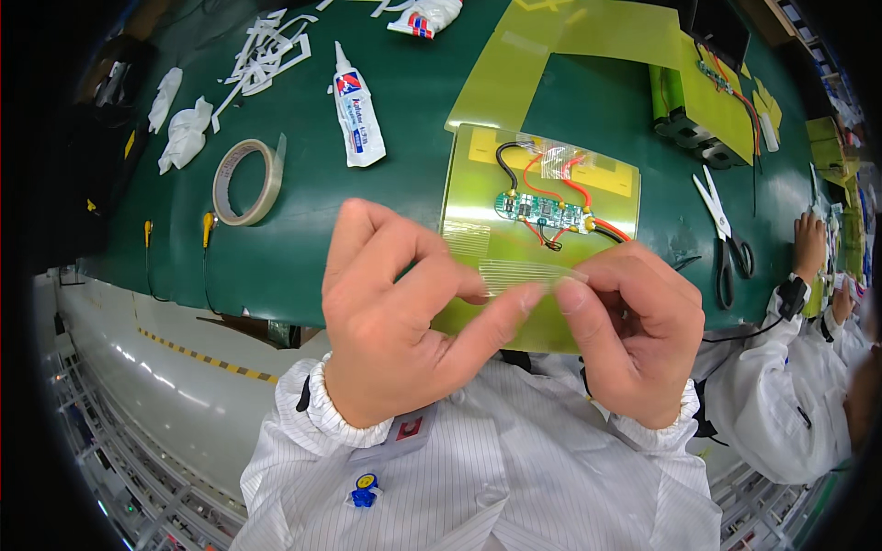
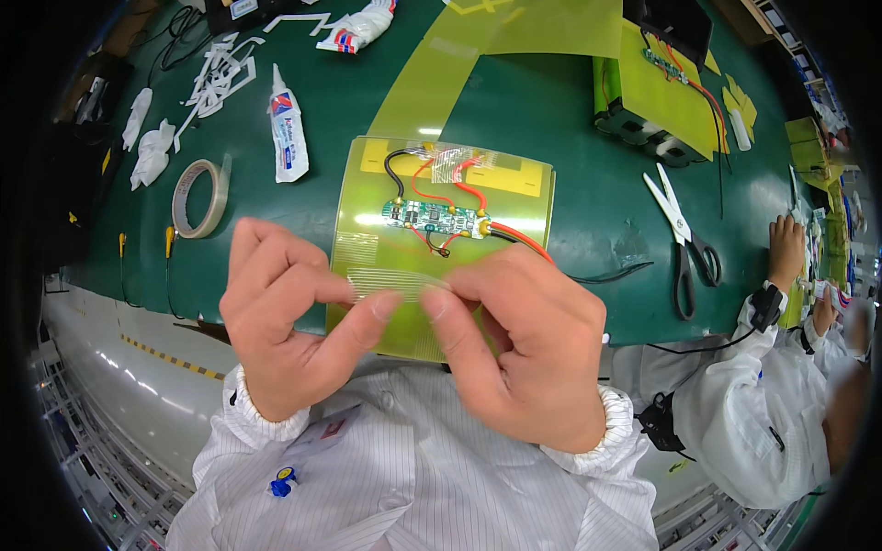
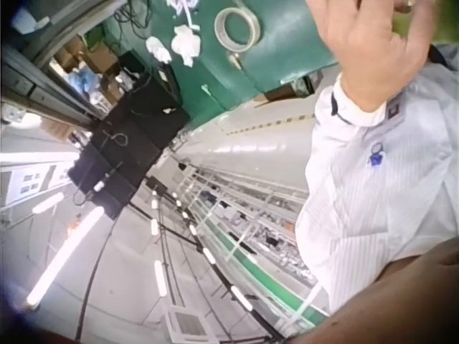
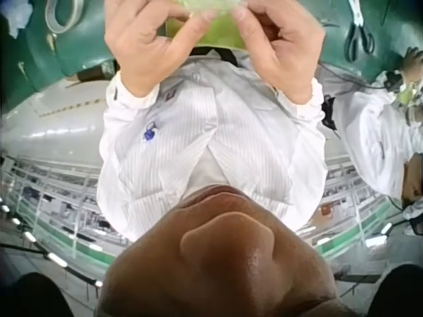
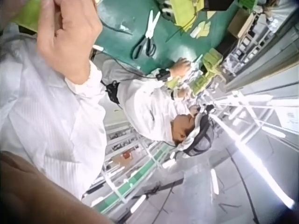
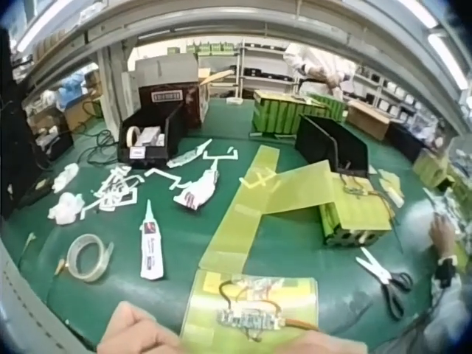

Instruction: The person tapes a battery pack, wipes their hands, and applies glue to a circuit board. They then cut a piece of tape with scissors and press it over the circuit board and wires.

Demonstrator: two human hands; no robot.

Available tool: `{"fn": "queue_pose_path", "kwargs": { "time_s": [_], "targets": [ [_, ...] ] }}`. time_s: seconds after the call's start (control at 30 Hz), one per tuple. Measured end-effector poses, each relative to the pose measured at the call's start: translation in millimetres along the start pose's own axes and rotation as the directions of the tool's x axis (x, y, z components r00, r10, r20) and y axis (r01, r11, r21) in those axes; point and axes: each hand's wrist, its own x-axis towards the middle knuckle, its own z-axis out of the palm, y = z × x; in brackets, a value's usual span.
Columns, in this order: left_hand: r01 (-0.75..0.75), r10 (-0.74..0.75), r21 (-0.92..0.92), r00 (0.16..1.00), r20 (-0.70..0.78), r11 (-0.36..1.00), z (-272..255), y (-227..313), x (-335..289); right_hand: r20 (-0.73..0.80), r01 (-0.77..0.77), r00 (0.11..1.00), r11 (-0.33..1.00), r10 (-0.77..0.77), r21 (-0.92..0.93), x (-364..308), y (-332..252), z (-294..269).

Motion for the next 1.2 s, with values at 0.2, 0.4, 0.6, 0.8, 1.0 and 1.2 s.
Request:
{"fn": "queue_pose_path", "kwargs": {
  "time_s": [0.2,0.4,0.6,0.8,1.0,1.2],
  "targets": [
    [-0.059,0.054,0.096,0.997,0.055,0.994,-10,-15,0,-0.061,-0.049,0.997,0.999,0.048,-0.019,1,3,-6],
    [-0.263,0.242,0.357,0.965,0.104,0.896,-14,-10,-5,-0.009,-0.116,0.993,0.991,0.116,-0.072,1,1,-5],
    [-0.250,0.127,0.413,0.944,0.304,0.876,-4,-11,-18,-0.025,-0.148,0.989,0.975,0.146,-0.163,-2,-1,2],
    [-0.251,0.119,0.414,0.940,0.319,0.875,0,-9,-16,-0.046,-0.181,0.983,0.962,0.175,-0.204,-3,-4,7],
    [-0.245,0.057,0.448,0.918,0.393,0.860,-1,-2,-10,-0.056,-0.176,0.984,0.955,0.168,-0.240,-2,-3,8],
    [-0.265,0.072,0.480,0.921,0.382,0.836,4,0,-9,-0.084,-0.135,0.990,0.946,0.115,-0.295,-2,-1,11]
  ]
}}
